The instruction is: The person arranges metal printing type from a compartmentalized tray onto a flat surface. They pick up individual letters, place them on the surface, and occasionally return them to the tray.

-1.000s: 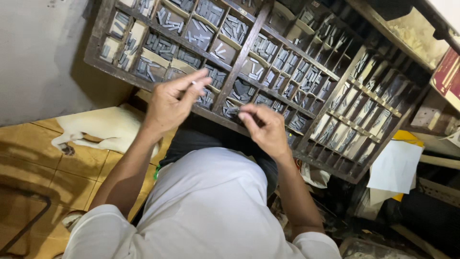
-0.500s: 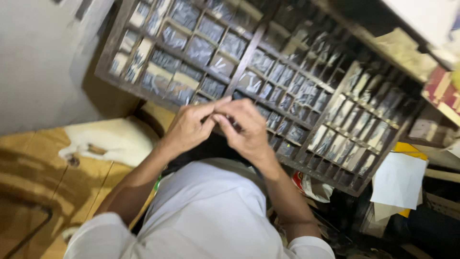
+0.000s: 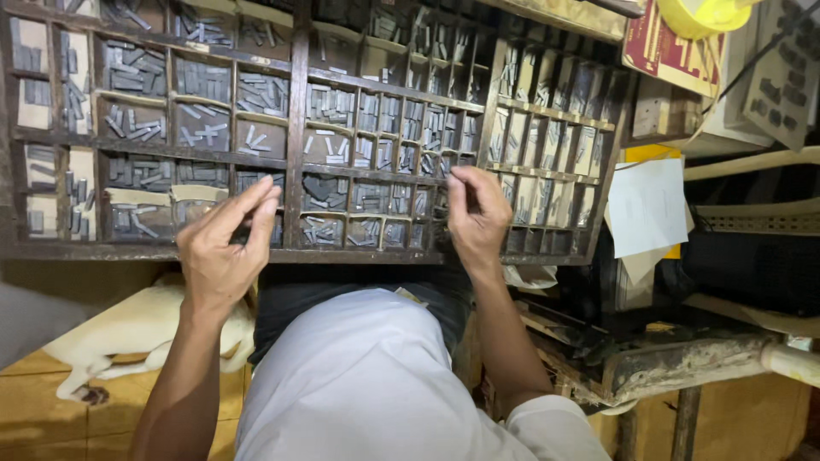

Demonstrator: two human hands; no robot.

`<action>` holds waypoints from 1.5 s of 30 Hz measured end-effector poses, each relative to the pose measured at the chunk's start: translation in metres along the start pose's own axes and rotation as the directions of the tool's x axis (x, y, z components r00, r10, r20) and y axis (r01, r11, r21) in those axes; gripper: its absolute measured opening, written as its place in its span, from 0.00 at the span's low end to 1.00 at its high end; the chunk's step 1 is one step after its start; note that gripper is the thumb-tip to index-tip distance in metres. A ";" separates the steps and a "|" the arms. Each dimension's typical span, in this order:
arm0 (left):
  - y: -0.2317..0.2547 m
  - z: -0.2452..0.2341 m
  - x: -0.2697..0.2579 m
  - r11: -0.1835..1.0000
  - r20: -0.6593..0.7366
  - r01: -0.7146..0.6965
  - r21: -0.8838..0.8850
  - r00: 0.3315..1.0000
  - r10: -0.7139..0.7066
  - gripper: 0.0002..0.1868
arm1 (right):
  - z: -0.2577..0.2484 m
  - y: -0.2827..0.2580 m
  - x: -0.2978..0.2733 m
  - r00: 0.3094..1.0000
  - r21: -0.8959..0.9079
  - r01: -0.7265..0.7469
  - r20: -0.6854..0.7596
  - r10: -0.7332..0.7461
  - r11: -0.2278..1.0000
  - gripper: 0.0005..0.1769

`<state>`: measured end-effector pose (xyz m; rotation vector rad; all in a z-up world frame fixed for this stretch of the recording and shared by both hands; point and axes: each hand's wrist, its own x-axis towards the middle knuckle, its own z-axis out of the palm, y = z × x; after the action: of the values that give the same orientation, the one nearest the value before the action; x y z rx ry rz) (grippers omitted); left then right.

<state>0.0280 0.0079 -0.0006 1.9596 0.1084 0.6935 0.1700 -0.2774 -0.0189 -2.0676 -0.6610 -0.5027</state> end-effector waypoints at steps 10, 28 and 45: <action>-0.019 0.017 -0.008 0.978 -0.168 0.019 0.209 0.986 0.017 0.12 | 0.009 -0.009 0.005 0.956 -0.183 0.168 0.270 -0.115 0.969 0.09; -0.005 0.009 -0.001 0.998 -0.106 -0.019 0.056 0.994 0.025 0.12 | 0.073 -0.130 0.248 0.954 -0.361 0.299 0.087 -0.287 0.883 0.07; -0.007 0.038 0.001 0.882 0.337 -0.388 0.266 0.895 0.292 0.35 | 0.033 -0.097 0.042 0.691 0.230 -0.417 0.709 0.142 0.879 0.07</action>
<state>0.0498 -0.0186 -0.0180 2.4148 -0.3355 0.6357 0.1457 -0.1930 0.0485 -1.8941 -0.7476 0.5777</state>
